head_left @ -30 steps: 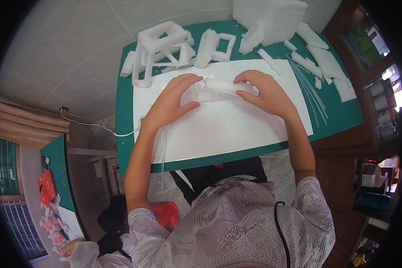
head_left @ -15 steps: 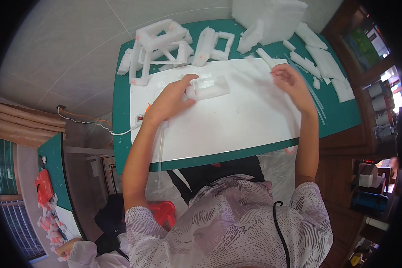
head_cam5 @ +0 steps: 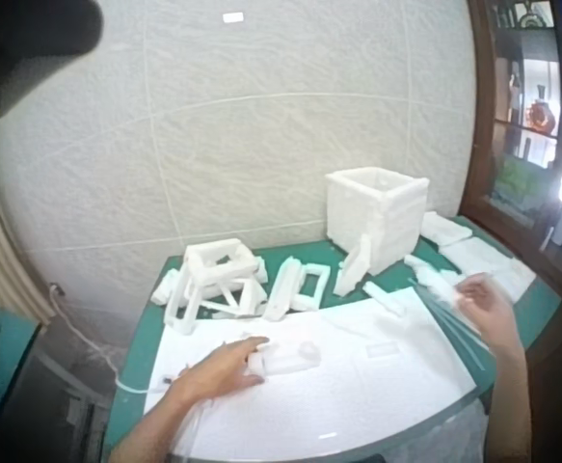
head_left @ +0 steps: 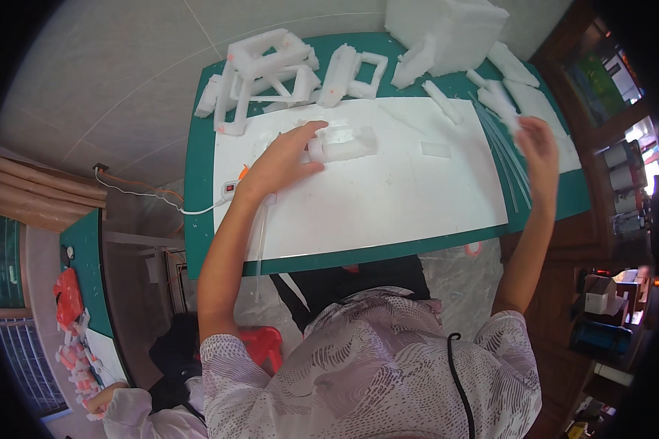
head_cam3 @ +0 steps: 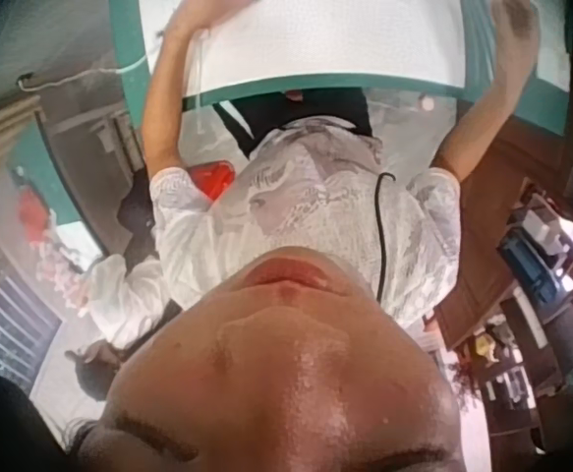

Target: Glue foam blocks together using a hot glue gun to assemble a structure.

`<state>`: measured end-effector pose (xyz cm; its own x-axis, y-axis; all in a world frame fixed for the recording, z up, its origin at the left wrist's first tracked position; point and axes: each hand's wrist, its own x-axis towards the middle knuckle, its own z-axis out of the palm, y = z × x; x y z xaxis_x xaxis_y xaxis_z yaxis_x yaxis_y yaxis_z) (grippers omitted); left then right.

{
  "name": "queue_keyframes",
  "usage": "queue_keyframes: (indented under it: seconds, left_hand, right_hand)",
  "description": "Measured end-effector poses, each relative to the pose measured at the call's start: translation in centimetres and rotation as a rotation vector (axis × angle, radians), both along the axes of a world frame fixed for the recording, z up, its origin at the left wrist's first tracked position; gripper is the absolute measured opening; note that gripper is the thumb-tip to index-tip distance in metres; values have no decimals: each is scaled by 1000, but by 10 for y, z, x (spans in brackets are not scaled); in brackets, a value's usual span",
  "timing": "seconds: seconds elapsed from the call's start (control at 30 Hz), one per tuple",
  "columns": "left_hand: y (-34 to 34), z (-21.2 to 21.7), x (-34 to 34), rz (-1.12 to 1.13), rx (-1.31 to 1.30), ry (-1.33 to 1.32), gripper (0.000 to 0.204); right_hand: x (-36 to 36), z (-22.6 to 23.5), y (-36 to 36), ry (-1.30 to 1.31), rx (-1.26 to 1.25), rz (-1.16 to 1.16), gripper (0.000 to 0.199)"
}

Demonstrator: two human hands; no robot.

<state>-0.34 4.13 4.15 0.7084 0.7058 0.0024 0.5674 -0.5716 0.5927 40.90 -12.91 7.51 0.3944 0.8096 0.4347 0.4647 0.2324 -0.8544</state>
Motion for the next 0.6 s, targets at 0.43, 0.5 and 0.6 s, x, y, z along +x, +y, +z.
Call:
queue_keyframes:
  seconds: [0.43,0.5,0.6]
  left_hand:
    - [-7,-4,-12,108,-20,-133,69]
    - [-7,-3,-13,121,-30,-173,71]
    - [-6,-3,-13,135,-40,-192,73]
  right_hand:
    - [-163,-15,106,-560,-180,485,24]
    - [-165,-18,109,-590,-203,506,24]
    - [-166,-18,112,-582,-221,510,23]
